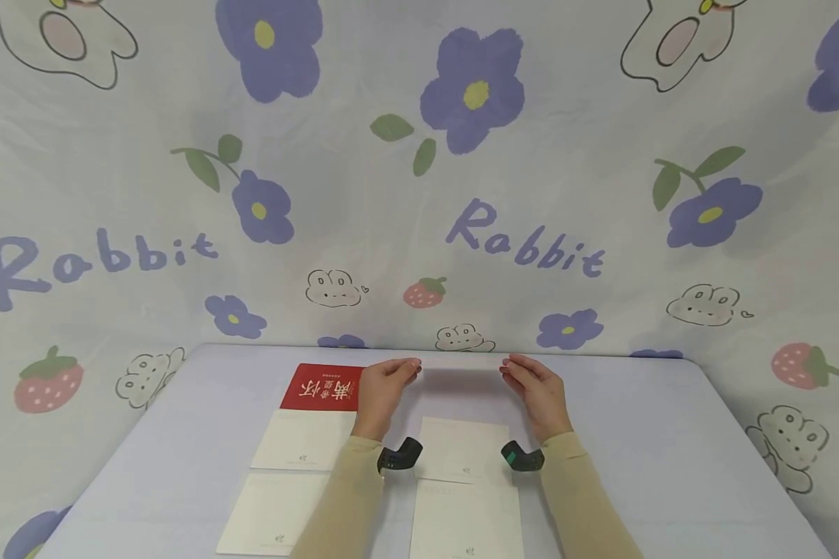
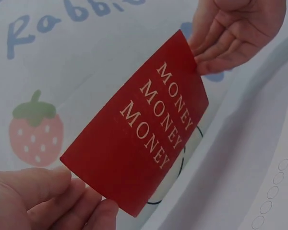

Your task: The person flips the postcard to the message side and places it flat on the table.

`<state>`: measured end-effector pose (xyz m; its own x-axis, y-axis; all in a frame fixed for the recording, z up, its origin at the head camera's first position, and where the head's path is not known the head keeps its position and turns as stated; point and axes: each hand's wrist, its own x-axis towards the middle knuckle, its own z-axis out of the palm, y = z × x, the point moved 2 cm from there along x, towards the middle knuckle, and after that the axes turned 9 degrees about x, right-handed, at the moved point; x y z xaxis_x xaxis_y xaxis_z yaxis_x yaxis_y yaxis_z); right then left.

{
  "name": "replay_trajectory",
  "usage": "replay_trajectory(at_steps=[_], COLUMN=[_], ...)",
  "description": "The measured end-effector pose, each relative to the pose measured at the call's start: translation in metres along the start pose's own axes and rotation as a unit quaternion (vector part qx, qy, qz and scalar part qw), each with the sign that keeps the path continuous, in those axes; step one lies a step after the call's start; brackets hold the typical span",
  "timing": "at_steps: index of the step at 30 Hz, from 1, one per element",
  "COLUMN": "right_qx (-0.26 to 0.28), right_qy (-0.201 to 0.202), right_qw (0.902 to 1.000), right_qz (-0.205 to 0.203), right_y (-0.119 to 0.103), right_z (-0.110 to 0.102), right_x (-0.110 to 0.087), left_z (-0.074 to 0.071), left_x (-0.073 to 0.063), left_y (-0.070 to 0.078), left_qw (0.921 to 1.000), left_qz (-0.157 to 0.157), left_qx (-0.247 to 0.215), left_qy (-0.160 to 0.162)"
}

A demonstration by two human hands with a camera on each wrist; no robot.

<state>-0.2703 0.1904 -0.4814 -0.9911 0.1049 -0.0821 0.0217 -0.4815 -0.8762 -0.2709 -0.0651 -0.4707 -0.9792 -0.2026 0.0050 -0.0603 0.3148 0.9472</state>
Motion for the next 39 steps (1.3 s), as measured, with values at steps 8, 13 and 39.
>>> replay_trajectory(at_steps=[8,13,39], right_qx=[-0.013,-0.016,-0.035], right_qy=[0.007,0.007,0.016], right_qw=[0.9996,0.9994,0.9991], right_qz=[0.026,0.03,0.016], right_y=[-0.0002,-0.0005,0.003], right_z=[-0.0034,-0.004,-0.0071], right_x=[0.0013,0.0016,0.0042], left_z=[0.0013,0.0007,0.0024], left_x=[0.0011,0.0,-0.0006], left_y=[-0.0028,-0.0017,-0.0032], left_qw=[0.9998,0.9997,0.9999], left_qz=[-0.014,-0.014,0.008], left_qx=[0.006,-0.005,0.009], left_qy=[-0.011,-0.017,0.004])
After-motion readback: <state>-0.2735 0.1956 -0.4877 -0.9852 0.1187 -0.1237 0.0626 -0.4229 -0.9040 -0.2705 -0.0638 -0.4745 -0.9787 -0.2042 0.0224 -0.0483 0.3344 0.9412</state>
